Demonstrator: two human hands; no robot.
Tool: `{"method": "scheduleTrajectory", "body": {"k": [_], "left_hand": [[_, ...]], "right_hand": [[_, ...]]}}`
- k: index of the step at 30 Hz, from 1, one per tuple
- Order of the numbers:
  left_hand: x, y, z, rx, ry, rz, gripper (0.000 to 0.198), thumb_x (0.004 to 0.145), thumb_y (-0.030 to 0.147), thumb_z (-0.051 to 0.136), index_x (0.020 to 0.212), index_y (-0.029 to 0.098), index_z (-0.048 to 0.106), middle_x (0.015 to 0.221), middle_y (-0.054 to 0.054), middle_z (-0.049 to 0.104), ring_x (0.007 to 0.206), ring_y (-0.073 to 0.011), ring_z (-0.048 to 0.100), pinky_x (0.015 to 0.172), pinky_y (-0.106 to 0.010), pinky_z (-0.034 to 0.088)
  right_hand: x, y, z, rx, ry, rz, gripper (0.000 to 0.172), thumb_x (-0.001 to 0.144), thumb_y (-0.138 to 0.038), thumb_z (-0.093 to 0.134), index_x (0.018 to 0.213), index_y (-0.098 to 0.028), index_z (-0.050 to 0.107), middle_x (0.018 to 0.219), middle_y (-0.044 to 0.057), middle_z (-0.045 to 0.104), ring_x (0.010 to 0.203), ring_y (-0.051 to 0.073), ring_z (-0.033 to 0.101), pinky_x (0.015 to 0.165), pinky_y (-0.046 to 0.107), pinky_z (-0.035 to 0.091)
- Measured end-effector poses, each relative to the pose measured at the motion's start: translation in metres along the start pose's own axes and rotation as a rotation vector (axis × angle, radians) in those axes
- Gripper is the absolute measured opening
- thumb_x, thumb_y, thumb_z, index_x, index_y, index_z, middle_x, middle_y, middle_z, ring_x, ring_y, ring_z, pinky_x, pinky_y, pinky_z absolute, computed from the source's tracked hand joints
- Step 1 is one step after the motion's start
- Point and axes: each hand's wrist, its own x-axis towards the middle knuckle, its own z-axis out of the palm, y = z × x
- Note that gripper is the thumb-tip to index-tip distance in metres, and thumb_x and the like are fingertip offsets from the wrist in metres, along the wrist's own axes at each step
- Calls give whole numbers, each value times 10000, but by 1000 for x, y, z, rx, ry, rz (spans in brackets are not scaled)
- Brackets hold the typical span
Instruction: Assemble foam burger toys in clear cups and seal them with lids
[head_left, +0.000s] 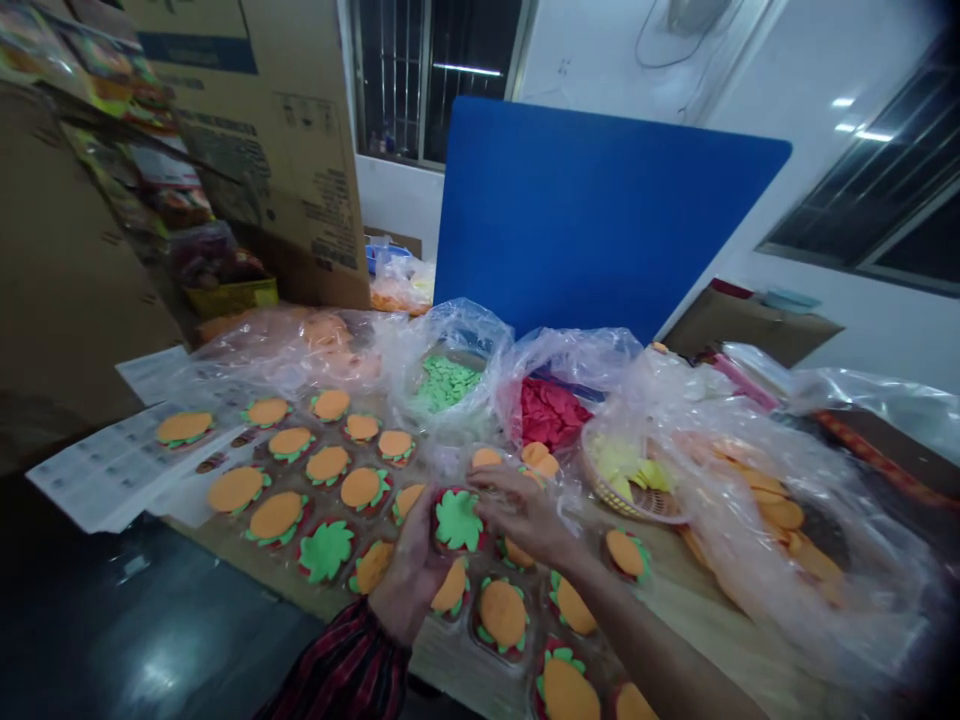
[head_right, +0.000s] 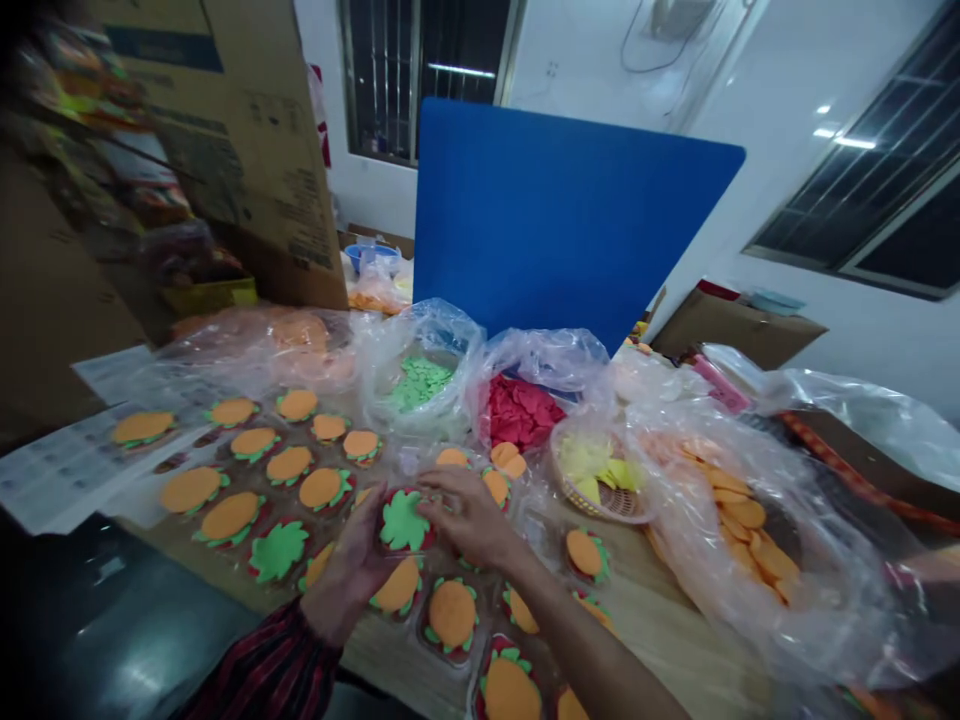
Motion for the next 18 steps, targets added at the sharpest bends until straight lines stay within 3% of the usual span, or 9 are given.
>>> {"method": "scheduleTrajectory", "body": {"k": [2,3,8,13,18], "left_hand": [[1,-6,4,24,0,57,207,717,316,646,804,134,597,637,-16,656,523,-132,584,521,-244,470],[2,-9,6,37,-12,77,226,697,330,666,785,135,593,634,-15,654,528,-132,583,534,-247,473],[2,-20,12,68,-53,32,223,730,359,629,747,141,588,595,-3,621,551,-132,583,581,-254,482],[-2,-18,12,87,-36,56,211,838,296,484,753,135,591,592,-14,608,583,-143,601,609,-270,497],[-5,-15,15,111,-9,67,208,842,251,468,739,131,604,593,-11,608,563,-132,595,608,-258,503]], "right_hand": [[1,34,-17,-127,89,172,216,825,-209,523,1009,-182,633,1056,76,652,974,182,583,844,318,452],[2,52,-27,-243,74,253,239,810,-160,498,1009,-176,629,1050,77,647,963,178,581,839,315,447],[15,123,-60,-394,-9,349,326,565,29,518,824,-112,658,935,127,635,912,240,546,845,370,384],[19,142,-65,-422,-69,378,119,606,-70,555,695,-128,608,805,77,598,773,194,529,696,283,387],[14,147,-63,-400,-92,426,50,656,-137,540,685,-145,580,695,19,579,641,140,503,578,223,342]]}}
